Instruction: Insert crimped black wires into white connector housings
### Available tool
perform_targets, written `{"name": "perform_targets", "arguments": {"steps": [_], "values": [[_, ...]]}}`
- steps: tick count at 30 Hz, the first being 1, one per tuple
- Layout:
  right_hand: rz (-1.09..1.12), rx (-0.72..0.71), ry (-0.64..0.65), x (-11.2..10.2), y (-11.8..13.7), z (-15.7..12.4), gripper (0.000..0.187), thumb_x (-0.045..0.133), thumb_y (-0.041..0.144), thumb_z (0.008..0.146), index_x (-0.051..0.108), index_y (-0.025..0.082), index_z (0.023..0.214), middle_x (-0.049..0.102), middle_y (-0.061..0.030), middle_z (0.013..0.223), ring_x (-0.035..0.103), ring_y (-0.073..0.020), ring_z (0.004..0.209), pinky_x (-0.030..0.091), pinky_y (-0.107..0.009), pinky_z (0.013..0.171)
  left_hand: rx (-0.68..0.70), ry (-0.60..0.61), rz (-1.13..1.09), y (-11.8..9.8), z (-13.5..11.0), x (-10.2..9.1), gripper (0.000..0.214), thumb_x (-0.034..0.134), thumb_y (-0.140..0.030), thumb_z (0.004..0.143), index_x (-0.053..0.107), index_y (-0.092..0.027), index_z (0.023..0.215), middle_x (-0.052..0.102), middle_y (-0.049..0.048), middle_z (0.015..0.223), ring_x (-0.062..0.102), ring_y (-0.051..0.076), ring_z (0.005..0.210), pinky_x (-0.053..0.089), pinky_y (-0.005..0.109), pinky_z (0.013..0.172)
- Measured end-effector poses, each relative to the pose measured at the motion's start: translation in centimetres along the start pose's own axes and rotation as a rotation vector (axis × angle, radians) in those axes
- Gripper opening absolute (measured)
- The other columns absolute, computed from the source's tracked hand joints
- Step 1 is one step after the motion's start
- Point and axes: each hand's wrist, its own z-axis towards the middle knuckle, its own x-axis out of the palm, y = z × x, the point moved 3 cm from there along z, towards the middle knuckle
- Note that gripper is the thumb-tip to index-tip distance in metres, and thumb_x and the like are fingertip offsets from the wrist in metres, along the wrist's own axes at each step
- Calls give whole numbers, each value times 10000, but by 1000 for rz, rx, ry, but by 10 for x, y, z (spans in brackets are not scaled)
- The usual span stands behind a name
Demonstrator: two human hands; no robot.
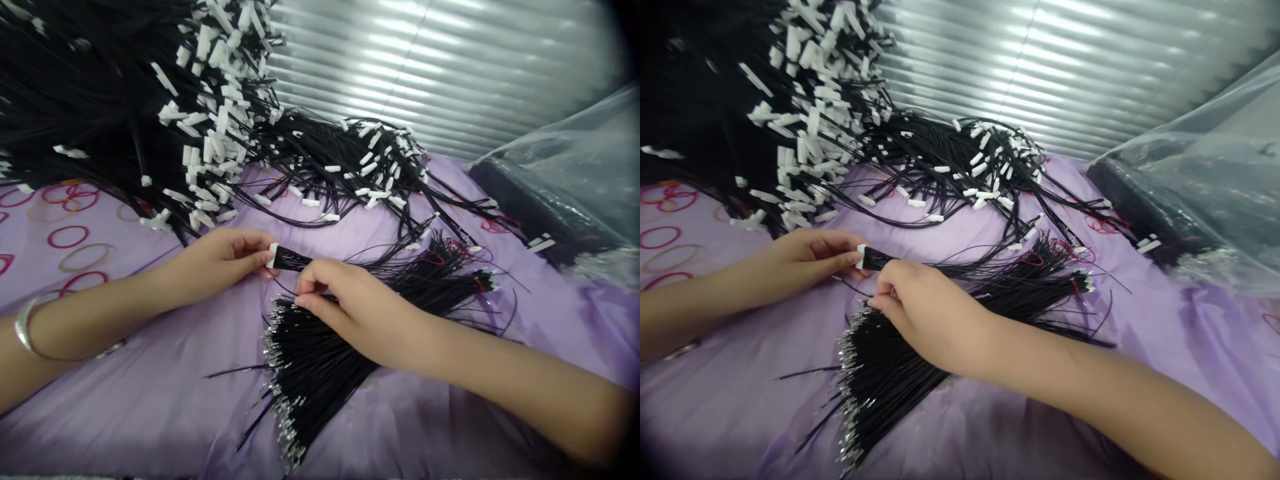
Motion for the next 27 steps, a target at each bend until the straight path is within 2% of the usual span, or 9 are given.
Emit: {"name": "perform_targets", "arguments": {"steps": [2, 5, 9, 14, 27], "values": [[189, 31, 13, -6, 2, 0, 58, 530, 190, 878, 536, 151, 836, 593, 30, 744, 523, -72, 661, 420, -213, 625, -59, -8, -54, -5, -3, 2, 177, 549, -270, 876, 607, -104, 859, 652, 24, 773, 600, 110, 733, 478, 203, 718], [347, -43, -25, -14, 4, 1, 89, 516, 142, 870, 604, 151, 872, 622, 34, 756, 553, -51, 664, 429, -176, 612, -137, -9, -168, -10, -11, 9, 172, 535, -250, 892, 610, -96, 874, 659, 15, 793, 603, 88, 738, 472, 180, 735], [146, -205, -225, -21, 4, 2, 114, 578, 98, 800, 680, 144, 776, 610, 22, 721, 535, -51, 666, 409, -166, 602, -240, 87, -419, -8, -21, 24, 145, 580, -226, 876, 651, -107, 920, 686, 13, 811, 629, 78, 736, 491, 158, 724], [-138, -285, -300, -12, -3, 5, 81, 599, 78, 769, 674, 104, 754, 575, -7, 704, 508, -75, 680, 411, -191, 634, -402, 110, -713, 2, -22, 30, 85, 629, -141, 831, 669, -104, 897, 699, 44, 868, 664, 102, 772, 524, 167, 728], [-307, -338, -356, -7, -6, 3, 110, 551, 106, 829, 634, 110, 757, 553, -15, 705, 497, -87, 669, 414, -208, 612, -408, 153, -738, 4, -21, 30, 36, 620, -123, 837, 645, -101, 849, 673, 29, 837, 673, 105, 786, 539, 175, 768]]}}
